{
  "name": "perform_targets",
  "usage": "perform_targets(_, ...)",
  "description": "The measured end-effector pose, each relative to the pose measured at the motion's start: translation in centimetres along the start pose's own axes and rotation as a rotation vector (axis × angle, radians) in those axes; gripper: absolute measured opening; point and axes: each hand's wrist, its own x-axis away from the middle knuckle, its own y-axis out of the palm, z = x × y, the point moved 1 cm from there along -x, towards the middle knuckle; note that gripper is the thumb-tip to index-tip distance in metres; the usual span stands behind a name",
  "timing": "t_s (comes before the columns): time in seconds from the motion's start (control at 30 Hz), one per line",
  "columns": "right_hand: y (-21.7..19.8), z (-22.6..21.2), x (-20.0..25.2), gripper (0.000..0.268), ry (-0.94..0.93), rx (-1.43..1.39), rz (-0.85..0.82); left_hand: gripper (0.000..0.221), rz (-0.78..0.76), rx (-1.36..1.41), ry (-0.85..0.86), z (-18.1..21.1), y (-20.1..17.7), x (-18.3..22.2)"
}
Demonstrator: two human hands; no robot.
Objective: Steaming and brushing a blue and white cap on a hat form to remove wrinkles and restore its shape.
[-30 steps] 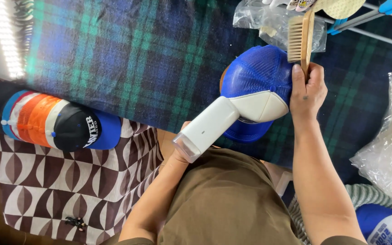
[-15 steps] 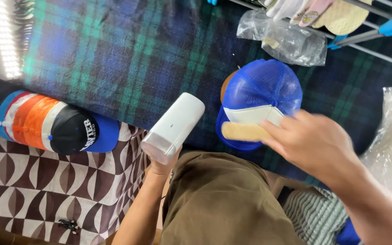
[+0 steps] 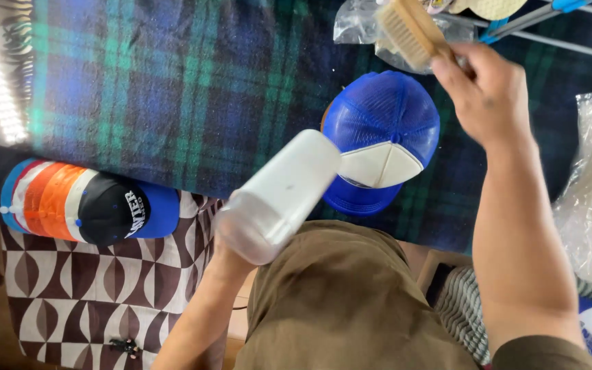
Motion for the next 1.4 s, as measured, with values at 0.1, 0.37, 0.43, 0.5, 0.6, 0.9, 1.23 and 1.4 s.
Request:
perform_targets(0.1,2.6,3.0,5.7,0.042,0.203,-0.177,0.08,0.081,-0.02,-0.017,-0.022,2.2,0.2,-0.8)
perform_targets(0.37,8.3,3.7,9.8,0.033,0.184,-0.651,0.43,0.037,0.167,-0.057,0.431,5.8,2.4,-3.0)
perform_targets(0.43,9.7,5.3,10.2,0.035,0.223,-0.653,0.43,0.037,0.163,-0.009,0.381,3.5,3.8,-2.0)
perform_targets(0.5,11.5,6.6,9.4,0.037,0.243,-0.664,0.434,0.038,0.176,0.027,0.336,2.3,4.0,-2.3)
perform_targets(0.6,13.1,7.9,10.4,0.037,0.256,-0.67,0.441,0.038,0.147,0.006,0.306,3.3,4.2,-2.3)
perform_targets(0.9,14.3,7.8,11.9,0.028,0.345,-0.665,0.534,0.041,0.061,-0.07,0.285,4.4,2.5,-2.1)
perform_targets(1.23,11.0,4.4,20.5,0.025,0.286,-0.587,0.561,0.046,-0.031,-0.151,0.291,7.9,1.3,-1.4)
perform_targets(1.4,9.7,1.7,21.8,0.024,-0.147,-0.162,0.513,0.048,-0.046,-0.209,0.294,10.2,0.6,-2.8)
